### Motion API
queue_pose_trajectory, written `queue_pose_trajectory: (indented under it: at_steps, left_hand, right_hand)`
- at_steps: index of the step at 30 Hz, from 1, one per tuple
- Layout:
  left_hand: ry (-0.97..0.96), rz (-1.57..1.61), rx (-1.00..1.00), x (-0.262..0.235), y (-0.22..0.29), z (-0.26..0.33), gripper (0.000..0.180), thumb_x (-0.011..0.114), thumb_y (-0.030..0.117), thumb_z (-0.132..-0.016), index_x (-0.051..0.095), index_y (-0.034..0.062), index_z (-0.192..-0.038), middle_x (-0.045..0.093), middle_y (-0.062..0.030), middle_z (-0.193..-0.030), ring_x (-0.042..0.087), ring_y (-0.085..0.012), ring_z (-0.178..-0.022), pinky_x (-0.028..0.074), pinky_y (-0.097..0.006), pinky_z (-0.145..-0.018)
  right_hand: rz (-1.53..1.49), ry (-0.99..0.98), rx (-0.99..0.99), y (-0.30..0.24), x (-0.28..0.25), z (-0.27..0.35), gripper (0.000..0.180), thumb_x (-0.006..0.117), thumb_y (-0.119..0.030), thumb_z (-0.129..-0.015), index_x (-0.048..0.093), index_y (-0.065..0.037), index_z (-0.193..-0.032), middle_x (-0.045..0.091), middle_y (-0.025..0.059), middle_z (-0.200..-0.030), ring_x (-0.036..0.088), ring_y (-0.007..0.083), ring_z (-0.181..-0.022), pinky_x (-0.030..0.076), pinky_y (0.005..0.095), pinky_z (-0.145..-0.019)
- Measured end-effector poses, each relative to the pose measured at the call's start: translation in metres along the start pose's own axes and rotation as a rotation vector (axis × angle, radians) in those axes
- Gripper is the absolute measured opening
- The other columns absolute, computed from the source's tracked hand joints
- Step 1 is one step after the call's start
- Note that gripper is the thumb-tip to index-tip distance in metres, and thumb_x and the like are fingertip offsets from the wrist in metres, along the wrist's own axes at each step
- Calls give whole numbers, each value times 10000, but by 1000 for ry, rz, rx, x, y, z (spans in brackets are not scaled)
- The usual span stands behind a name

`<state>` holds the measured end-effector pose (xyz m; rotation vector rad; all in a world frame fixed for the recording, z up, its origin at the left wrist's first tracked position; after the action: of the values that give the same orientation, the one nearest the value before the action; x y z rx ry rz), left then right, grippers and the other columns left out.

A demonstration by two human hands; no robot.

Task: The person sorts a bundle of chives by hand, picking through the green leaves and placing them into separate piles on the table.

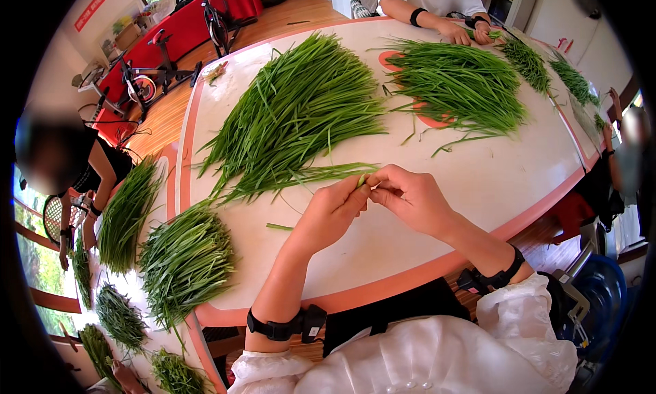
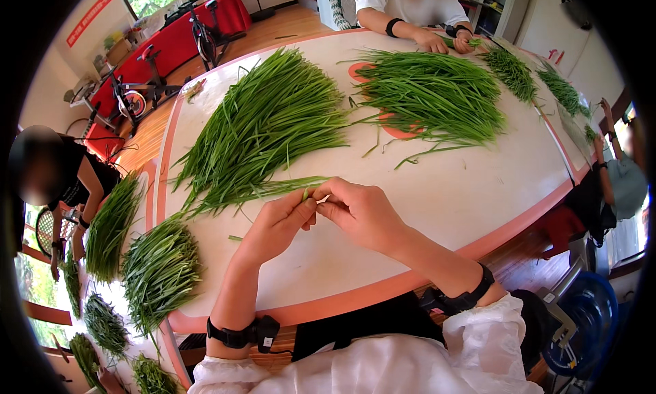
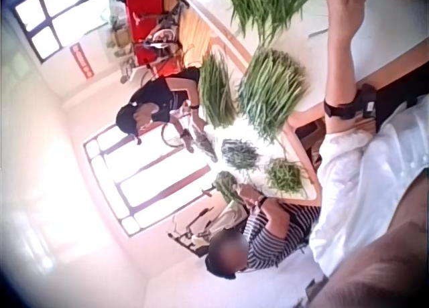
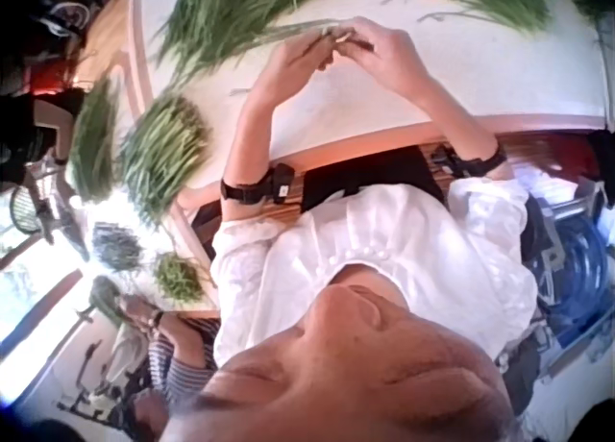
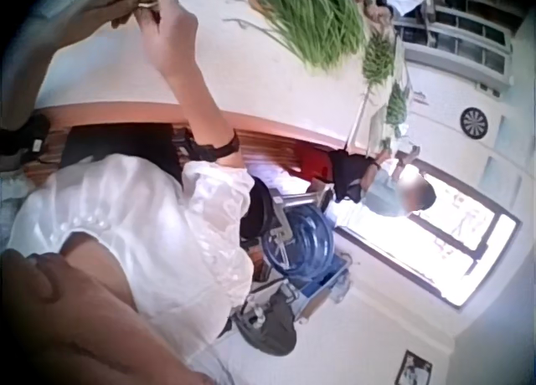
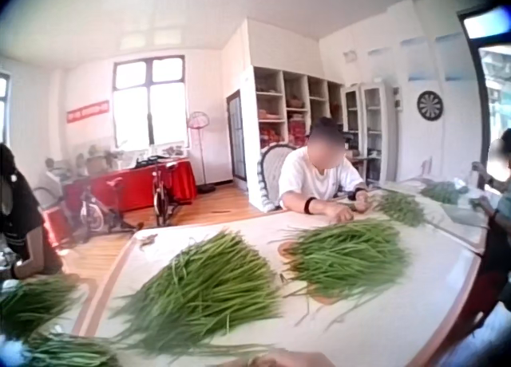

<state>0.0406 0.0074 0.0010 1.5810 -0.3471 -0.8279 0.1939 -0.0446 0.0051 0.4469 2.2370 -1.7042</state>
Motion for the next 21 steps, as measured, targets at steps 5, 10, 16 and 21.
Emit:
queue_pose_trajectory:
  at_steps: [5, 10, 16, 21]
  left_hand:
    - [11, -135, 84, 3, 3, 4, 168, 486, 124, -890, 571, 2, -967, 582, -147, -777, 550, -283, -692, 446, -348, -643]
    - [156, -358, 237, 3, -2, 4, 182, 515, 141, -891, 586, -1, -980, 525, -123, -723, 475, -198, -621, 420, -308, -605]
    - [556, -175, 62, -19, 5, 4, 186, 501, 158, -903, 576, 1, -968, 564, -131, -754, 523, -232, -628, 434, -315, -589]
    - [590, 105, 26, -22, 8, 4, 267, 467, 237, -940, 611, 23, -1008, 488, 40, -639, 375, -23, -495, 365, -197, -447]
  right_hand:
    - [-150, -66, 181, 2, -5, -7, 180, 565, -87, -865, 543, -7, -1024, 648, 74, -748, 586, 101, -652, 456, 239, -597]
    - [-157, -113, 226, 7, -9, -13, 172, 556, -109, -876, 567, -5, -1013, 637, 57, -755, 571, 90, -670, 452, 245, -614]
    - [356, -63, 130, 36, -36, -30, 192, 607, -110, -813, 597, -14, -979, 595, 59, -739, 534, 124, -664, 450, 262, -636]
    - [379, -122, 71, 52, -28, -36, 168, 620, -110, -765, 607, -24, -909, 555, 74, -733, 537, 170, -668, 449, 288, -641]
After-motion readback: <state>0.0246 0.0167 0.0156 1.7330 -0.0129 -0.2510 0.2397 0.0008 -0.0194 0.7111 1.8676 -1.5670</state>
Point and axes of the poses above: each hand's wrist, its own z-axis away from the middle knuckle, its own x-axis out of the palm, y = z × x, the point moved 2 cm from there along -z, towards the middle knuckle
